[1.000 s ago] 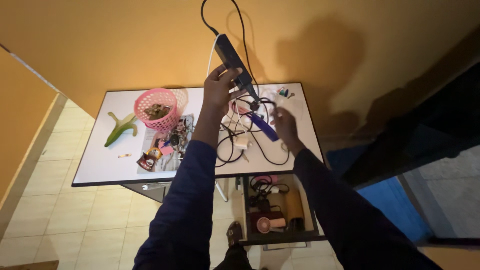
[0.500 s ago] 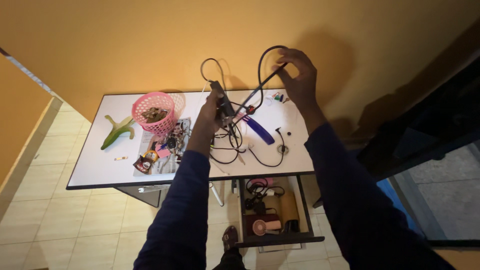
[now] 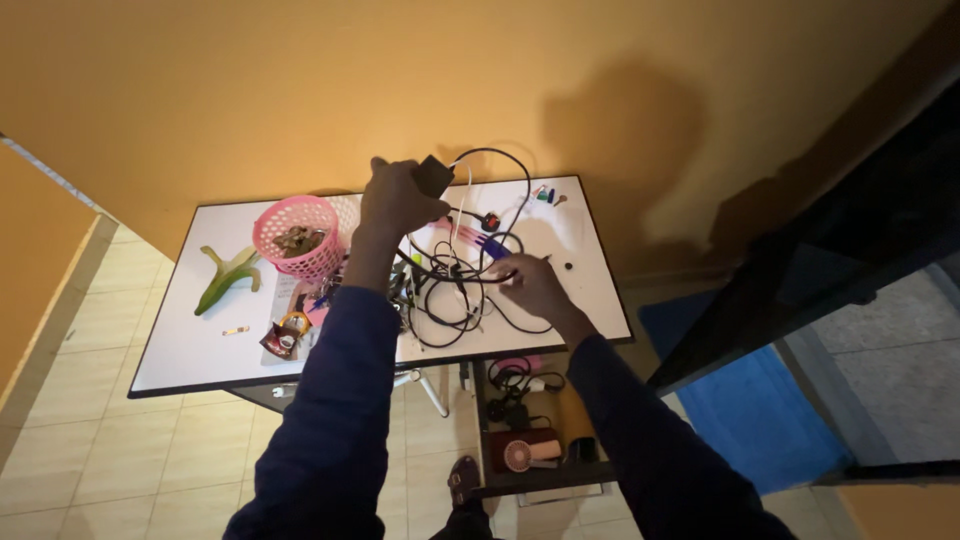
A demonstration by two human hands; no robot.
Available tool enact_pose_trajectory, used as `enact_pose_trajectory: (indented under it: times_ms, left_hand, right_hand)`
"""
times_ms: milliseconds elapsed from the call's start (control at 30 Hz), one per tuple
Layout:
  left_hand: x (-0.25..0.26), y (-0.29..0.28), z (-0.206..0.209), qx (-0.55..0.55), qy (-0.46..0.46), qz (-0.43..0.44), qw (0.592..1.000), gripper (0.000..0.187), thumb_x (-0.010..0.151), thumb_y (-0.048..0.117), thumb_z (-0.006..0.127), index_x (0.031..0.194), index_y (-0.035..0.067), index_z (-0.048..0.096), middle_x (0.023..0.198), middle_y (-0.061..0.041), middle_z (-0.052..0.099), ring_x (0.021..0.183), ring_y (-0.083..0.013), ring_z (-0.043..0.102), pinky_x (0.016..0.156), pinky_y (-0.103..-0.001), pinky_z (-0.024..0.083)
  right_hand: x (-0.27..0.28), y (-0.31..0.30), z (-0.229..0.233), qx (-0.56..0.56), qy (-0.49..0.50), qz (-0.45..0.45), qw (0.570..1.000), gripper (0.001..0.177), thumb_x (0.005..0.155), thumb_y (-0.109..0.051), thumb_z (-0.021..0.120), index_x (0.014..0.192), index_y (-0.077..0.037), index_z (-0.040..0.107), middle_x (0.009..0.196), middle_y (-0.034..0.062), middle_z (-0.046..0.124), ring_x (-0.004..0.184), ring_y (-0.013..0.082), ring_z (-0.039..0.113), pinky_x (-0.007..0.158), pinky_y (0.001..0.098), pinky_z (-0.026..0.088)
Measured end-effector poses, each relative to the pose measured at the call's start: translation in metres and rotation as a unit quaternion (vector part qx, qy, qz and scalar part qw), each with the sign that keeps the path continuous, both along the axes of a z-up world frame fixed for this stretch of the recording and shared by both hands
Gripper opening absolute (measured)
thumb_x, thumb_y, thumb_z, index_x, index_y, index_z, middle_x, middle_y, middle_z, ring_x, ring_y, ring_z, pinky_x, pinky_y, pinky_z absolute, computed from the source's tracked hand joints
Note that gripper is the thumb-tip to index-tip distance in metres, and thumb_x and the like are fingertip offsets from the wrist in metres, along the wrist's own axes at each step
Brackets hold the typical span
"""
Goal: The person organizes a cluttered table by placing various personal items into a drawer. They handle a red wallet, a pink hairdryer, tangled cables, and other small objects, moving them from the table surface into the open drawer.
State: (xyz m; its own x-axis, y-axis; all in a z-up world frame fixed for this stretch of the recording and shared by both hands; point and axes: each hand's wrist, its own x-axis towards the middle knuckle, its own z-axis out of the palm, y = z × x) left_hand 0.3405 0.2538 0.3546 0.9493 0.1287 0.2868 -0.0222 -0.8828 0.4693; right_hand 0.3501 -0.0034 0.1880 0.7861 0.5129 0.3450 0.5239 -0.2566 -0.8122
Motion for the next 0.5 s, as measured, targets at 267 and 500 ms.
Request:
enact_pose_trajectory:
  times_ms: [267, 500]
  left_hand:
    - [-0.057, -0.020, 0.063, 0.060, -0.086, 0.005, 0.994, 0.080, 0.051, 0.021, 0.094, 0.125, 0.014, 0.066, 0.107, -0.016, 0.065, 0.093, -0.0393, 0.068, 0.076, -0.050, 0.057]
    - [-0.098, -0.026, 0.091, 0.090, -0.123, -0.059, 0.987, 0.078, 0.055, 0.021, 0.094, 0.128, 0.020, 0.068, 0.110, -0.012, 0.069, 0.092, -0.0374, 0.069, 0.075, -0.050, 0.056]
  right_hand:
    - [0.039, -0.009, 0.017, 0.228, 0.087, -0.106, 0.964, 0.040, 0.089, -0.011, 0.079, 0.125, 0.000, 0.068, 0.113, 0.0109, 0.072, 0.080, 0.0110, 0.060, 0.064, 0.0262, 0.049]
    - [0.080, 0.036, 0.053, 0.144, -0.141, -0.201, 0.959, 0.071, 0.076, -0.016, 0.093, 0.134, -0.004, 0.056, 0.124, 0.0091, 0.060, 0.082, 0.0165, 0.058, 0.070, 0.0283, 0.051]
